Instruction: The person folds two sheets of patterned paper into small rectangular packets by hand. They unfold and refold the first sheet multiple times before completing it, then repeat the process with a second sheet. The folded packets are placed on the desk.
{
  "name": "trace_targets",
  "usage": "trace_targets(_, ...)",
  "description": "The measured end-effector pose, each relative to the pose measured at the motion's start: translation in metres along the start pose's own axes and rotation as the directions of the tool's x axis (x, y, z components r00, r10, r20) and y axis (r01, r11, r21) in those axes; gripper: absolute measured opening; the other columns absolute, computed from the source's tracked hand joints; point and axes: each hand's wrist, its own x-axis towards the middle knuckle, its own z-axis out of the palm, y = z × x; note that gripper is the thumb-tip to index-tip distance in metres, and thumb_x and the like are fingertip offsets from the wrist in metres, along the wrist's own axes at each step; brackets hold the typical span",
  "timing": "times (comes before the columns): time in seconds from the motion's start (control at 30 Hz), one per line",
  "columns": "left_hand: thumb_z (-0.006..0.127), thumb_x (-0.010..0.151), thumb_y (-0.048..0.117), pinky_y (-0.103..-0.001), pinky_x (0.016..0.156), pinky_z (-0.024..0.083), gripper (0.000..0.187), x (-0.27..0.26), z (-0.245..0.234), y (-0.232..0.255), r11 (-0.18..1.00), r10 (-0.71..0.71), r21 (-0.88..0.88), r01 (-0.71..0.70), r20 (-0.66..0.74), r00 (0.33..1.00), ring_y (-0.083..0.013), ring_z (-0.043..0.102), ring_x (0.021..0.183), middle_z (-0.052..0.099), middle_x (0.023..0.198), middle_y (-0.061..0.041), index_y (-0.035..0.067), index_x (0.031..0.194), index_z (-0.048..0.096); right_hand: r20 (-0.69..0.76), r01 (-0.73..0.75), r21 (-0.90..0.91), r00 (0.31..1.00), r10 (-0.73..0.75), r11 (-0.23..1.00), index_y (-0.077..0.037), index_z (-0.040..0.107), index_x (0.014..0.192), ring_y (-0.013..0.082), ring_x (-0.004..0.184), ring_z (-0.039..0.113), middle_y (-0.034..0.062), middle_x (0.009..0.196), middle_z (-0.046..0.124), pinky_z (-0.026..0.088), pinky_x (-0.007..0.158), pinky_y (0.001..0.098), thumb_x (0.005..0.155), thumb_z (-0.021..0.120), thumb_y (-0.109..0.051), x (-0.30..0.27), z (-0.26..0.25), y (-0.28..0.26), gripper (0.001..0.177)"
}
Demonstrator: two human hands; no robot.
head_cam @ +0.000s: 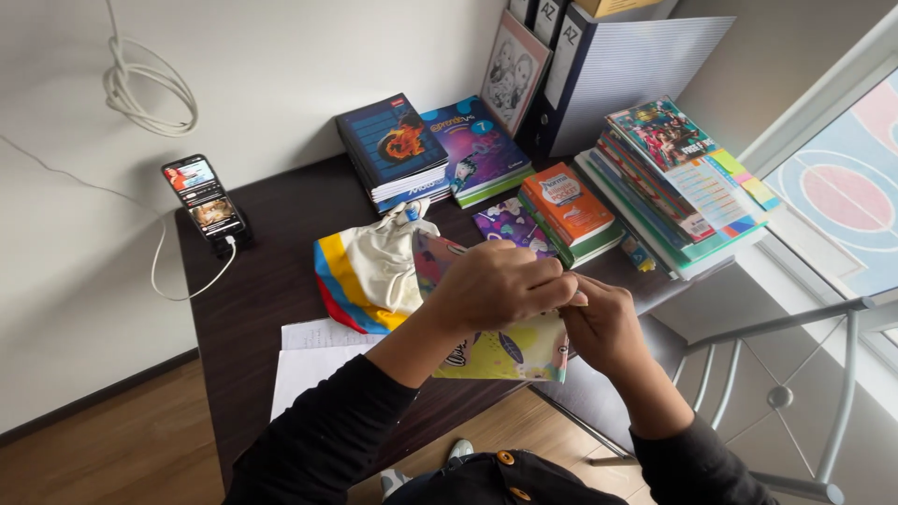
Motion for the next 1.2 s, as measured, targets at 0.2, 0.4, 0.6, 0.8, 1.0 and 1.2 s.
trace_targets(0.2, 0.048, 0.109, 0.035, -0.028, 0.049, 0.044, 0.019, -0.018, -0.028, -0.003, 0.996, -0.092, 0.023, 0.091, 0.031, 0.995, -0.0121, 0.050, 0.050, 0.048, 0.072, 0.010, 0.024, 0.110, 0.064, -0.003, 0.099, 0.001, 0.995, -0.099, 0.995, -0.014, 0.073, 0.079, 0.0270, 0.045, 0.057, -0.0004, 0.059, 0.056, 0.049, 0.046, 0.0359, 0.090, 0.062, -0.012, 0.006, -0.002, 0.000, 0.016)
trace_targets(0.4, 0.055, 0.106, 0.033, -0.027, 0.044, 0.047, 0.014, -0.056, -0.054, -0.023, 0.968, -0.253, 0.024, 0.251, 0.124, 0.960, -0.0123, 0.054, 0.045, 0.049, 0.062, 0.008, 0.022, 0.101, 0.062, -0.143, -0.052, -0.099, 0.989, 0.037, 0.994, -0.005, 0.081, 0.096, 0.0355, 0.055, 0.067, 0.0148, 0.062, 0.066, 0.054, 0.057, 0.0422, 0.087, 0.067, -0.005, 0.010, -0.028, 0.015, 0.016)
trace_targets(0.6, 0.074, 0.091, 0.010, -0.035, 0.044, 0.042, 0.025, -0.125, -0.069, -0.047, 0.881, -0.446, 0.301, 0.365, 0.266, 0.855, -0.0178, 0.056, 0.053, 0.063, 0.084, 0.005, 0.023, 0.107, 0.060, -0.485, -0.423, 0.044, 0.783, 0.390, 0.905, -0.010, 0.073, 0.102, 0.0042, 0.088, 0.047, -0.0116, 0.094, 0.055, 0.045, 0.072, 0.0229, 0.099, 0.074, -0.009, 0.015, -0.063, 0.048, 0.003)
trace_targets(0.8, -0.011, 0.084, 0.090, -0.048, 0.093, 0.058, 0.127, -0.093, -0.046, 0.009, -0.788, -0.085, -0.247, 0.564, 0.951, 0.298, -0.0442, 0.070, 0.109, 0.068, 0.126, -0.032, -0.002, 0.141, 0.057, -0.104, 0.086, -0.164, 0.989, -0.104, 0.983, -0.002, 0.074, 0.098, 0.0483, 0.092, 0.071, 0.0213, 0.086, 0.073, 0.054, 0.085, 0.0571, 0.093, 0.059, 0.003, 0.046, -0.009, -0.044, 0.017)
trace_targets(1.0, 0.052, 0.091, 0.073, -0.062, 0.099, 0.051, 0.088, -0.100, -0.039, -0.027, -0.860, -0.461, -0.505, 0.070, 0.828, 0.318, -0.0496, 0.066, 0.114, 0.064, 0.131, -0.032, 0.003, 0.144, 0.055, 0.386, 0.386, 0.195, 0.815, -0.432, 0.902, -0.015, 0.077, 0.106, 0.0409, 0.136, 0.054, 0.0037, 0.121, 0.077, 0.026, 0.113, 0.0643, 0.103, 0.052, -0.022, 0.029, -0.019, -0.026, 0.026)
trace_targets(1.2, 0.063, 0.096, -0.004, -0.031, 0.086, 0.059, 0.025, -0.085, -0.012, -0.028, -0.409, -0.755, -0.723, 0.557, 0.611, 0.238, -0.0212, 0.074, 0.091, 0.076, 0.100, -0.012, -0.001, 0.120, 0.066, 0.326, 0.173, 0.150, 0.921, -0.214, 0.973, -0.018, 0.083, 0.103, 0.0433, 0.155, 0.021, 0.0149, 0.156, 0.048, 0.001, 0.124, 0.0561, 0.084, 0.063, -0.008, 0.014, -0.042, -0.009, 0.029)
